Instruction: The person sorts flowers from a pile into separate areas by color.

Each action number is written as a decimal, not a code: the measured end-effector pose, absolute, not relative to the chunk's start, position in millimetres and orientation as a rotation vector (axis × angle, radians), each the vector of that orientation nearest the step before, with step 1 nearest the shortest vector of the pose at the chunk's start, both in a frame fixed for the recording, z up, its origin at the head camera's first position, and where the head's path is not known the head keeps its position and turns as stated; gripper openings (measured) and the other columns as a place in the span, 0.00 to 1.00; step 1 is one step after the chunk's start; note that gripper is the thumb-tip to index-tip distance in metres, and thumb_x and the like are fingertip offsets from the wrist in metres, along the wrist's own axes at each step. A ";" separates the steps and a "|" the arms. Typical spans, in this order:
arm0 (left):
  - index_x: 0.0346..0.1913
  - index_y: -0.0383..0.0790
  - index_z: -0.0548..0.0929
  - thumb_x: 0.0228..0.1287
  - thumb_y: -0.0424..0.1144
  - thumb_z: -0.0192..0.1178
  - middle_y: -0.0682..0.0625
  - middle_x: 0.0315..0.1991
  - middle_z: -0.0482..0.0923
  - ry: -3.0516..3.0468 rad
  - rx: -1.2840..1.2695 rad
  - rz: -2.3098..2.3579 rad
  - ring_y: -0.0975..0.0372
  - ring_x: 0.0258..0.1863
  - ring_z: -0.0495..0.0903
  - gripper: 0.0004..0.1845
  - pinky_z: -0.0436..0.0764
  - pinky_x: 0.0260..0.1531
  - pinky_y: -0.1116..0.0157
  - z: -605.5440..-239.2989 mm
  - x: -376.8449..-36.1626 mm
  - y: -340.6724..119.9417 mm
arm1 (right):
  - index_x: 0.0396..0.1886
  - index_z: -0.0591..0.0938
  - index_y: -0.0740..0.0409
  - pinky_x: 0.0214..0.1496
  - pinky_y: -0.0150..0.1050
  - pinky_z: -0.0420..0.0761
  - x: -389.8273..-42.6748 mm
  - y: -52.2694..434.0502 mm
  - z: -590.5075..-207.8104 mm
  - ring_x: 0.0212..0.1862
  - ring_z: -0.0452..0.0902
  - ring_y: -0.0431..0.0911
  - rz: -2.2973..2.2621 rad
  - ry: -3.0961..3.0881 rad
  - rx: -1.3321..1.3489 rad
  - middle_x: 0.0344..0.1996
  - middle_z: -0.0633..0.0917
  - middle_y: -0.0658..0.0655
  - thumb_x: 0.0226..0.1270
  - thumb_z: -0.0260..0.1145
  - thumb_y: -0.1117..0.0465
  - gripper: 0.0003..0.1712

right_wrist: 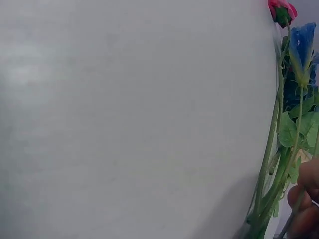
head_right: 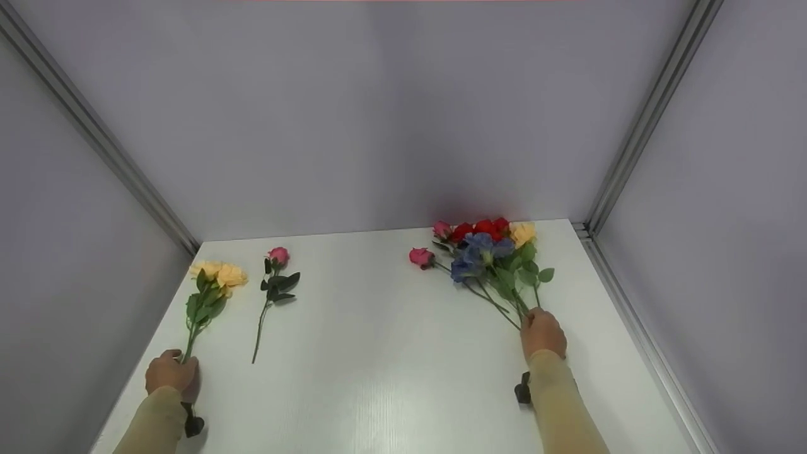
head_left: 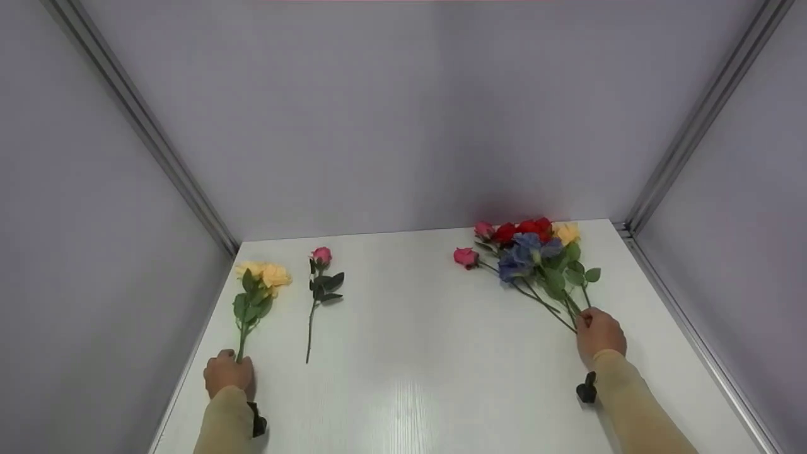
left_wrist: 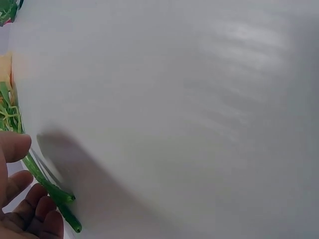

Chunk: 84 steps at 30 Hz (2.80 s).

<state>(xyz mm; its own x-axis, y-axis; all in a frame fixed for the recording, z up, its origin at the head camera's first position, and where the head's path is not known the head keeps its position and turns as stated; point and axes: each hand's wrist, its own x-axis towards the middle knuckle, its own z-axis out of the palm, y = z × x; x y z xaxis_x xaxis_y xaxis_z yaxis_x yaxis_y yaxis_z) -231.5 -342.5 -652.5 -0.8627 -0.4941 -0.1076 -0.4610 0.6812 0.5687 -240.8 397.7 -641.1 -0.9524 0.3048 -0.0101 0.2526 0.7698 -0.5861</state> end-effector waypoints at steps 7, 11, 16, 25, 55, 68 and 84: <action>0.62 0.25 0.68 0.67 0.39 0.51 0.26 0.52 0.68 -2.787 0.785 -0.991 0.35 0.55 0.66 0.25 0.67 0.53 0.41 -648.8 -232.0 -340.2 | 0.49 0.79 0.65 0.41 0.50 0.75 -241.4 394.7 -633.8 0.40 0.78 0.54 0.997 -2.831 -0.414 0.38 0.83 0.62 0.73 0.55 0.57 0.16; 0.61 0.26 0.69 0.67 0.39 0.53 0.27 0.52 0.68 -2.754 0.691 -0.994 0.36 0.55 0.65 0.25 0.66 0.53 0.41 -636.3 -235.3 -330.1 | 0.51 0.80 0.66 0.42 0.46 0.74 -243.2 391.2 -629.2 0.41 0.77 0.53 1.144 -2.807 -0.415 0.40 0.82 0.62 0.72 0.56 0.55 0.19; 0.59 0.26 0.71 0.67 0.37 0.55 0.29 0.53 0.69 -2.737 0.530 -0.982 0.38 0.57 0.65 0.23 0.65 0.55 0.42 -615.0 -243.3 -307.7 | 0.56 0.78 0.67 0.35 0.38 0.75 -245.1 381.3 -620.6 0.41 0.76 0.50 1.376 -2.777 -0.424 0.45 0.82 0.64 0.73 0.55 0.52 0.24; 0.58 0.29 0.74 0.67 0.38 0.57 0.33 0.55 0.72 -2.753 0.282 -1.041 0.42 0.56 0.69 0.21 0.68 0.54 0.45 -583.1 -257.6 -252.8 | 0.61 0.73 0.67 0.28 0.32 0.71 -247.3 345.4 -606.0 0.29 0.71 0.41 2.004 -2.554 -0.466 0.43 0.81 0.60 0.72 0.60 0.56 0.25; 0.47 0.41 0.82 0.69 0.44 0.57 0.55 0.31 0.78 -2.793 -0.415 -1.857 0.65 0.31 0.76 0.11 0.76 0.32 0.66 -583.0 -207.9 -23.8 | 0.49 0.81 0.61 0.30 0.36 0.71 -240.6 204.4 -582.1 0.30 0.69 0.44 2.368 -2.338 -0.235 0.34 0.79 0.57 0.68 0.63 0.63 0.12; 0.40 0.39 0.83 0.66 0.39 0.61 0.54 0.28 0.79 -2.625 -0.259 -2.046 0.64 0.26 0.77 0.07 0.76 0.26 0.67 -589.3 -210.2 -12.4 | 0.48 0.81 0.63 0.29 0.34 0.70 -241.6 154.0 -588.1 0.31 0.71 0.42 2.389 -2.374 -0.116 0.35 0.82 0.55 0.66 0.66 0.61 0.14; 0.33 0.41 0.83 0.63 0.33 0.62 0.57 0.25 0.76 -2.730 -0.225 -1.497 0.67 0.25 0.72 0.02 0.73 0.26 0.68 -622.0 -224.8 -44.5 | 0.52 0.80 0.65 0.35 0.41 0.75 -245.4 137.8 -616.0 0.37 0.75 0.51 2.296 -2.577 -0.048 0.40 0.83 0.60 0.70 0.61 0.58 0.17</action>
